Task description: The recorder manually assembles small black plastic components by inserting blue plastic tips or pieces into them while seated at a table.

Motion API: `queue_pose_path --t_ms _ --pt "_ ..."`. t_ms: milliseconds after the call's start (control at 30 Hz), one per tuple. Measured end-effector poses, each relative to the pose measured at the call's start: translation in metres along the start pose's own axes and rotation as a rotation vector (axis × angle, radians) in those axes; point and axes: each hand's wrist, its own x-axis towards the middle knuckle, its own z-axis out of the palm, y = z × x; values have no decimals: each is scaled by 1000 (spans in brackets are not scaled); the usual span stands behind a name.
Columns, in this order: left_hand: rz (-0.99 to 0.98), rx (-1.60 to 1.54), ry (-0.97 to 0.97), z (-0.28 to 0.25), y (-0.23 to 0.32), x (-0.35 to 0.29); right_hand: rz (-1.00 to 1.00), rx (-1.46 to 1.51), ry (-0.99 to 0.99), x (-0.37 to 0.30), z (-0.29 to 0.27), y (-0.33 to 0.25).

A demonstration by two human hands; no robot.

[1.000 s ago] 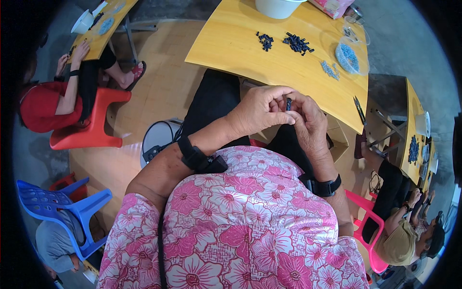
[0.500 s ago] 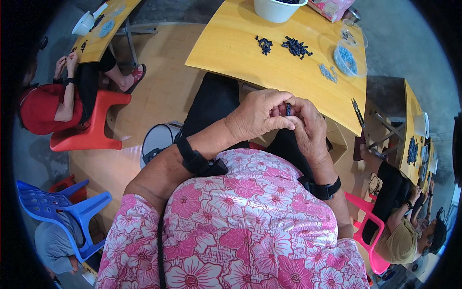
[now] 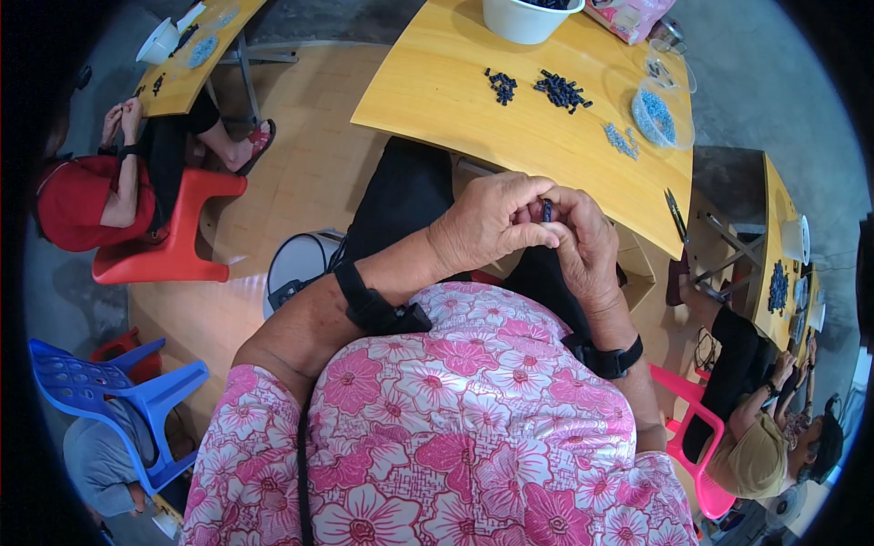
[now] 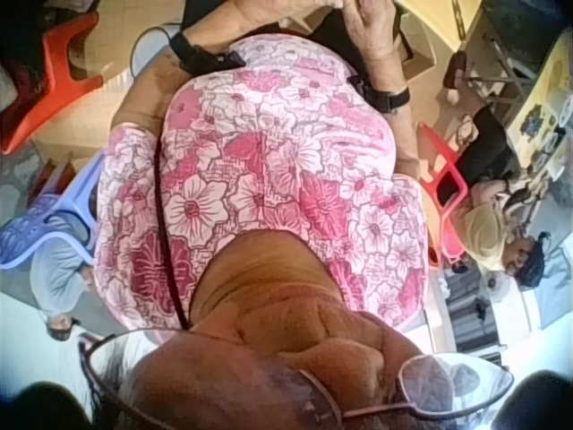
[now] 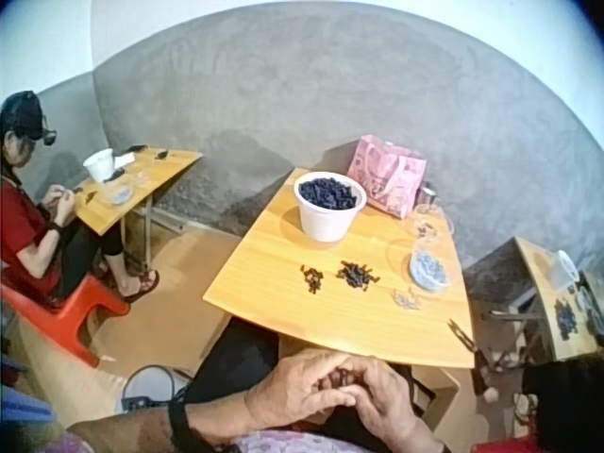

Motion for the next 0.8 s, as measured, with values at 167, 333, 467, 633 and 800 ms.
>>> queue_pose_path --t_ms 167,333,467,633,800 --pt "-13 16 1 2 -5 -2 -38 -20 24 1 1 0" --pt "-108 -69 -68 2 0 4 18 -24 9 0 -7 0" --pt "-191 -105 -37 5 1 1 245 51 -19 -14 -36 10" --pt "-243 -21 63 -8 -7 2 420 -70 55 -57 -80 33" --pt "-283 18 -16 -3 -11 6 478 -338 110 -118 -94 94"
